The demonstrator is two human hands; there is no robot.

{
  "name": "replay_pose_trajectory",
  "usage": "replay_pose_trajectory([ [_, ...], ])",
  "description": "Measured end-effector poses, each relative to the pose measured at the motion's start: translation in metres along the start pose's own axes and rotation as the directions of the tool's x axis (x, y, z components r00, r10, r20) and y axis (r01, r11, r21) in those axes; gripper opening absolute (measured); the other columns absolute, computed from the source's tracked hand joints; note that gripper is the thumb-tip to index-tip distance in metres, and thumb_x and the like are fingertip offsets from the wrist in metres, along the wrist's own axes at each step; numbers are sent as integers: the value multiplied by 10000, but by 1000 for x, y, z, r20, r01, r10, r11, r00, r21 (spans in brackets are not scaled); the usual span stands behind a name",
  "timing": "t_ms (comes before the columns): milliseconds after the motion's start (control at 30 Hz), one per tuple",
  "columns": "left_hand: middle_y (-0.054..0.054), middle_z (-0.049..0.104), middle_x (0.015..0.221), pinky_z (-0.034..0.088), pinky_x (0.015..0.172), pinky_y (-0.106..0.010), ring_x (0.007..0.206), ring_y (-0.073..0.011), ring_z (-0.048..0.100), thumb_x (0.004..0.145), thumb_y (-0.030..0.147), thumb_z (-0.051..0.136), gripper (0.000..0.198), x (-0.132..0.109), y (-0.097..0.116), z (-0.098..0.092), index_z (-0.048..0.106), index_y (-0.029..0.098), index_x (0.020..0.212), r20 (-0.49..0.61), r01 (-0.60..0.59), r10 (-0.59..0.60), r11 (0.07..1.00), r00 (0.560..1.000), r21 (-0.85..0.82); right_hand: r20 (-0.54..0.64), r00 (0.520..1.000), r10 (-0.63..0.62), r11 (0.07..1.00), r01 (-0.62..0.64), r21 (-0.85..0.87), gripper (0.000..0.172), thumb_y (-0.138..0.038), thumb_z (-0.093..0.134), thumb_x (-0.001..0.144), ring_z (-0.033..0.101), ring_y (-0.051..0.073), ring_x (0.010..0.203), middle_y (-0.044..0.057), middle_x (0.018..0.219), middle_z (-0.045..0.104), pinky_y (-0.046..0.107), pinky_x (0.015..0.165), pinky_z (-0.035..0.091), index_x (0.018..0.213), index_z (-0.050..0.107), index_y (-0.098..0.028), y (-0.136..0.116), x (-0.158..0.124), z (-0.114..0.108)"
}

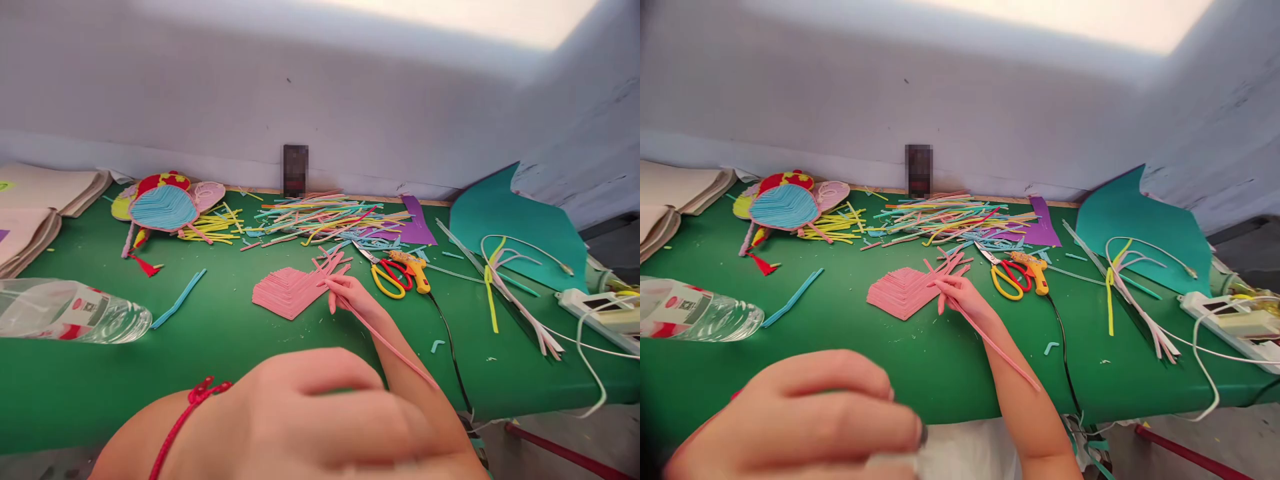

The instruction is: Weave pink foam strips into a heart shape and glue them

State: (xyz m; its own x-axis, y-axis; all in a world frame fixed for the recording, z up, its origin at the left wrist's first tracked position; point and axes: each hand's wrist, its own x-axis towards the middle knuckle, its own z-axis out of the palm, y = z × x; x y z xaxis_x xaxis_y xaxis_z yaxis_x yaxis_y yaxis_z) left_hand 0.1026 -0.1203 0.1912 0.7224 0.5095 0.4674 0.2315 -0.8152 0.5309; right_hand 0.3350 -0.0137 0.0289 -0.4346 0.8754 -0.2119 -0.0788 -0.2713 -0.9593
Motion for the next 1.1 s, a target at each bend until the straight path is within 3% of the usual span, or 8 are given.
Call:
replay_pose_trajectory([
  [67,16,729,891,570,782,-297,811,-162,661,911,226,464,271,17,-19,12,660,355,1046,-38,-118,118,993,992,6,-36,999,-9,999,11,46,430,-522,651,772,366,30,285,-24,471,628,156,309,189,944,644,-129,1,0,1],
  [133,-34,720,983,537,828,-293,892,-148,656,914,101,392,329,24,-50,28,644,254,1060,-69,-67,73,994,995,82,-68,998,-16,992,24,122,402,-523,666,766,377,32,271,-40,475,620,150,288,199,901,622,-148,1,1,2],
  [233,-61,711,1031,517,835,-307,961,-167,646,924,142,393,290,9,-105,54,639,215,1059,-126,187,-178,980,976,65,-88,996,-31,972,51,230,372,-520,676,767,436,55,272,-43,475,617,138,264,254,854,592,-168,1,1,7],
  [367,-80,706,1033,516,795,-307,892,-178,646,950,314,364,324,-21,-147,80,629,190,1088,55,573,-580,779,813,-256,-171,984,-40,951,90,296,359,-490,738,721,634,112,461,22,630,700,143,337,430,775,598,-164,3,5,19],
  [500,-18,667,723,447,561,-253,553,-120,517,930,436,377,379,-30,-149,91,614,167,1053,259,678,-650,553,715,-484,-237,970,-51,940,127,317,329,-458,759,712,700,140,642,59,765,730,183,493,551,743,628,-158,5,8,31],
  [667,49,514,569,342,492,-226,489,-92,421,854,418,508,265,-27,-145,83,607,173,875,367,758,-702,381,610,-530,-287,954,-85,939,173,296,301,-450,735,746,701,135,690,67,820,732,192,562,561,788,679,-158,4,6,32],
  [867,56,484,580,341,519,-218,533,-85,421,826,407,562,239,-30,-146,70,576,174,771,445,755,-645,340,621,-560,-418,898,-139,926,268,267,321,-476,739,731,664,125,611,46,764,712,213,521,538,822,684,-173,1,3,24],
  [1100,57,484,520,305,473,-199,476,-69,416,825,383,568,244,-33,-144,63,578,168,711,671,785,-408,328,619,-525,-608,778,-159,887,383,258,303,-435,777,686,532,60,492,-13,667,649,171,425,427,811,661,-184,-5,3,6],
])
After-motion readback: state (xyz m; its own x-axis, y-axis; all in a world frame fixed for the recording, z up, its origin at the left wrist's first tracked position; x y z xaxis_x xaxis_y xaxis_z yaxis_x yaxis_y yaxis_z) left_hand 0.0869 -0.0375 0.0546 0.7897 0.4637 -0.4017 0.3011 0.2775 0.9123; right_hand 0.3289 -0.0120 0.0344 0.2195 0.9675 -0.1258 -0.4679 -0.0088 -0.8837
